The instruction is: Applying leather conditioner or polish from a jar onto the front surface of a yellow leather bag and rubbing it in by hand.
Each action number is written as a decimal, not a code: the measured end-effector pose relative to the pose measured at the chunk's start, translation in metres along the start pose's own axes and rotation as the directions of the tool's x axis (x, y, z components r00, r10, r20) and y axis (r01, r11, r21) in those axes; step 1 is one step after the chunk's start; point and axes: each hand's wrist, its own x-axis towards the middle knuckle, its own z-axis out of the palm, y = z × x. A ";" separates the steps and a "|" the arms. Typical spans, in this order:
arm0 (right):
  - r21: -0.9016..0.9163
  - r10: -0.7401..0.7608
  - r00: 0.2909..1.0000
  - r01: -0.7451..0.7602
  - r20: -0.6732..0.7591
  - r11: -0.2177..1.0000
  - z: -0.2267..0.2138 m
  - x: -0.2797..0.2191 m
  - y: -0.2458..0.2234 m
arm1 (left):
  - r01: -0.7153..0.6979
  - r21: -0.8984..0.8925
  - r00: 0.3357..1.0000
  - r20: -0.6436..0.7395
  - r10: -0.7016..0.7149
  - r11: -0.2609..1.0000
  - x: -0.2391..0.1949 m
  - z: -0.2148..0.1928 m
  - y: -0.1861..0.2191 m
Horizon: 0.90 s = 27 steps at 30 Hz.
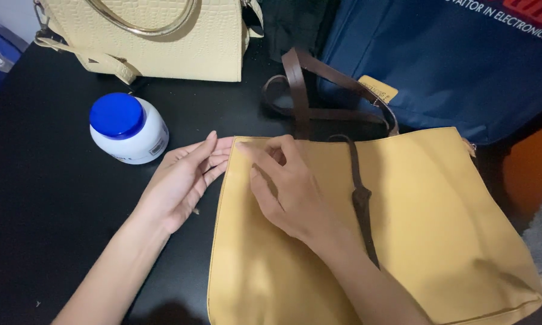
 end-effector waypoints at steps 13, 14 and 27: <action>-0.197 -0.092 0.992 0.074 -0.082 0.978 0.010 -0.009 0.005 | 0.003 0.030 1.000 0.004 -0.004 1.000 0.001 -0.001 0.001; -0.269 -0.133 0.987 0.106 -0.086 0.957 0.013 -0.010 0.007 | 0.004 0.036 1.000 0.001 -0.004 0.999 0.001 -0.001 0.001; -0.348 -0.177 0.973 0.117 -0.147 0.930 0.017 -0.015 0.011 | 0.005 0.054 1.000 -0.016 -0.004 0.999 0.004 -0.002 -0.001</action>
